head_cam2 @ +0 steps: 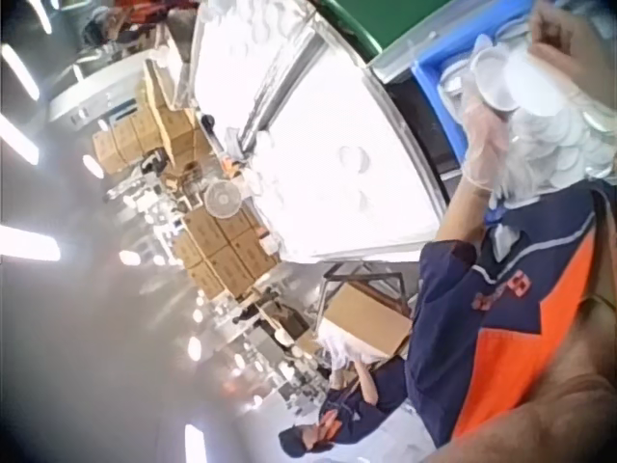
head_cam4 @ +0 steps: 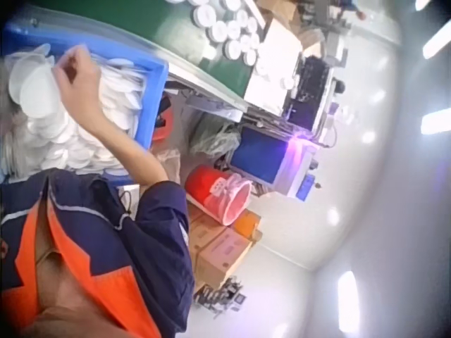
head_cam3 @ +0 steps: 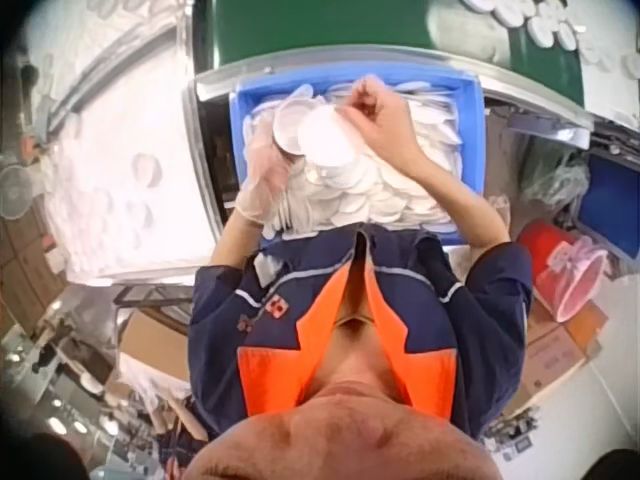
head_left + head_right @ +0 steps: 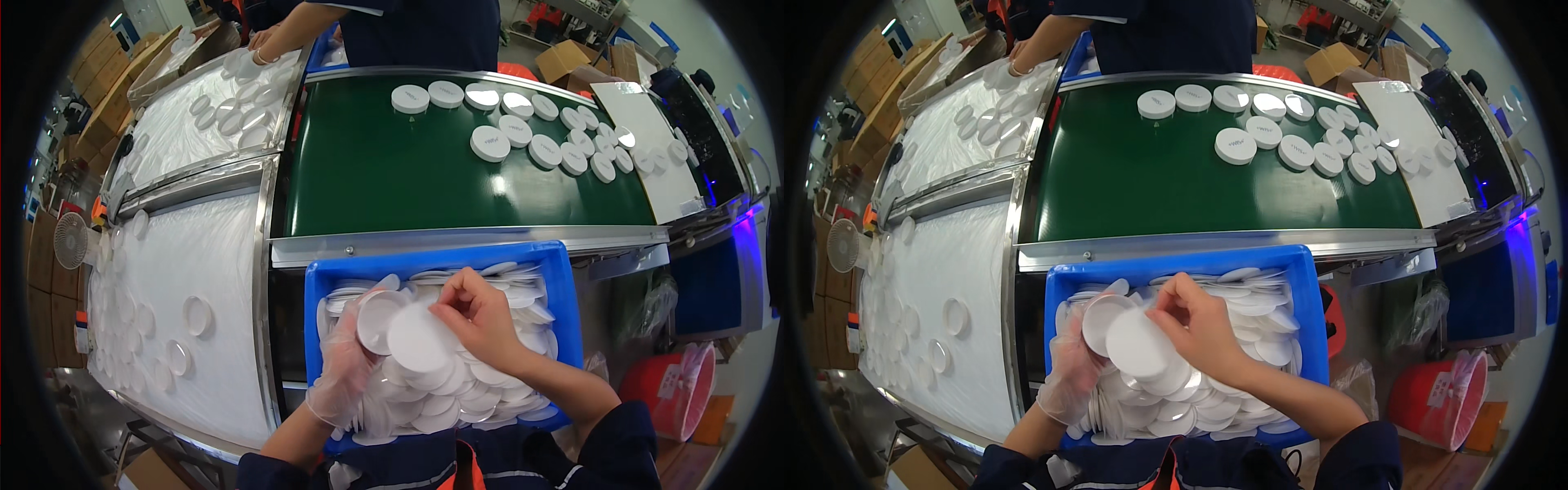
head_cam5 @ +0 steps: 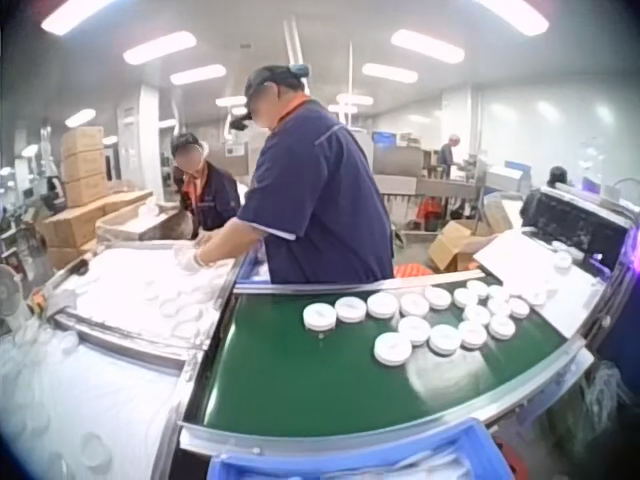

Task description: The person sorts plastic lids by hand, taking them from a storage bin and placing them onto a conveyor belt.

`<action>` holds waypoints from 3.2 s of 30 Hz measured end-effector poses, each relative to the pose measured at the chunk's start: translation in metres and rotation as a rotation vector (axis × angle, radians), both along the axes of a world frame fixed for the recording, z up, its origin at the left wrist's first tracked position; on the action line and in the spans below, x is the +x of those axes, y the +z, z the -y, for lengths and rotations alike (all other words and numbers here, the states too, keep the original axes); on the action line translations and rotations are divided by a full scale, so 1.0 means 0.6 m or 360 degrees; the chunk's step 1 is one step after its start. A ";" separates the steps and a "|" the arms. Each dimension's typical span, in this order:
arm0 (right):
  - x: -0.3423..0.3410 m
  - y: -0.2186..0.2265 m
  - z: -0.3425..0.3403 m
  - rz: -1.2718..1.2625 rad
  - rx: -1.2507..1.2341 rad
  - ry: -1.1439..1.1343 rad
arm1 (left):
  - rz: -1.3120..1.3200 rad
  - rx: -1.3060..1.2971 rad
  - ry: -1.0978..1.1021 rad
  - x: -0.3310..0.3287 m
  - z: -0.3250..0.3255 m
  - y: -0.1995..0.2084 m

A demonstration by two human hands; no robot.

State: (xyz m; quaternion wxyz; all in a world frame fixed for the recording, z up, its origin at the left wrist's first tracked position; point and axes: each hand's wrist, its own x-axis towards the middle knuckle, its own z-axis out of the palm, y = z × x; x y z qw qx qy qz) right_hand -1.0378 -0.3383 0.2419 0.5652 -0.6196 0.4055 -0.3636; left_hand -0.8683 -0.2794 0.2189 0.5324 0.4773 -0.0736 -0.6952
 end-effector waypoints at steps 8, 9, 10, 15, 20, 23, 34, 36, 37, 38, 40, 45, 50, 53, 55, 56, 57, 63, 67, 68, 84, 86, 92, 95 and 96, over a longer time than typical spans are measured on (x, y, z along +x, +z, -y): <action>0.032 -0.016 0.028 -0.0618 -0.1707 0.0078 | 0.0508 -0.0182 -0.0126 -0.007 0.031 0.032; 0.033 -0.011 0.023 -0.0636 -0.1763 0.0148 | 0.0600 -0.0274 0.0022 0.029 0.037 0.021; 0.034 -0.013 0.013 -0.0595 -0.1751 0.0162 | 0.0716 -0.0354 0.0190 0.079 0.040 0.007; -0.038 -0.059 -0.024 -0.0968 -0.1486 0.1557 | 0.1370 -0.0108 0.0855 0.284 0.037 -0.055; -0.028 -0.094 -0.033 -0.0998 -0.1803 0.1546 | 0.1742 0.0237 0.0745 0.366 0.025 -0.082; -0.002 -0.077 -0.034 -0.0937 -0.1825 0.1628 | 0.2149 0.0117 0.0480 0.481 -0.059 -0.129; -0.053 -0.006 0.058 -0.0207 0.0110 0.0446 | 0.2852 -0.0505 0.0219 0.192 0.223 -0.053; -0.057 -0.006 0.074 0.0132 0.0473 -0.0112 | 0.2669 -0.1263 -0.0395 0.025 0.328 -0.038; -0.061 -0.001 0.080 0.0199 0.0388 -0.0221 | 0.2718 -0.1437 -0.0458 -0.033 0.376 -0.051; -0.062 0.001 0.087 0.0209 0.0387 -0.0216 | 0.2767 -0.1757 -0.0415 -0.069 0.424 -0.064; -0.073 0.002 0.108 0.0246 0.0217 -0.0527 | 0.3102 -0.1767 -0.0652 -0.107 0.475 -0.079; -0.125 0.006 0.166 0.0281 0.0075 -0.0916 | 0.1463 -0.0797 -0.0730 -0.152 0.412 -0.006; -0.113 -0.008 0.152 -0.0399 -0.0360 -0.0571 | 0.0103 -0.0376 -0.0414 -0.141 0.253 0.054; -0.083 -0.002 0.120 -0.0867 -0.1077 -0.0488 | 0.0773 -0.0626 -0.0335 -0.116 0.210 0.055; -0.077 0.002 0.096 -0.0870 -0.1318 0.0106 | 0.1380 -0.0754 -0.0121 -0.068 0.188 0.041; -0.080 -0.004 0.080 -0.0934 -0.1277 0.0393 | 0.1407 -0.0678 0.0061 -0.029 0.180 0.031; -0.089 -0.016 0.064 -0.1021 -0.1220 0.0672 | 0.1439 -0.0576 0.0200 0.018 0.183 0.013; -0.057 -0.086 -0.089 -0.1240 -0.1130 0.1291 | 0.1827 0.0475 0.0652 0.433 0.002 -0.094; -0.051 -0.085 -0.093 -0.1560 -0.1306 0.1215 | 0.4025 0.1043 -0.0575 0.422 0.020 -0.081; -0.054 -0.089 -0.097 -0.1627 -0.1324 0.1183 | 0.4374 0.0978 0.0199 0.354 0.058 -0.080; -0.132 0.001 0.056 -0.0792 -0.1187 0.0155 | 0.1526 -0.0746 -0.0705 -0.164 0.451 0.011; -0.147 0.055 0.099 -0.0307 -0.0294 -0.0407 | 0.0275 -0.0662 -0.0733 -0.125 0.363 0.024; -0.101 -0.003 0.120 -0.0591 -0.1180 -0.0415 | 0.0079 -0.0466 -0.0127 -0.134 0.165 0.069; -0.076 0.008 0.078 -0.0906 -0.1198 -0.0009 | 0.0984 -0.0734 -0.0243 -0.107 0.149 0.062; -0.069 0.014 0.069 -0.0938 -0.1215 0.0258 | 0.1136 -0.0650 -0.0085 -0.083 0.148 0.059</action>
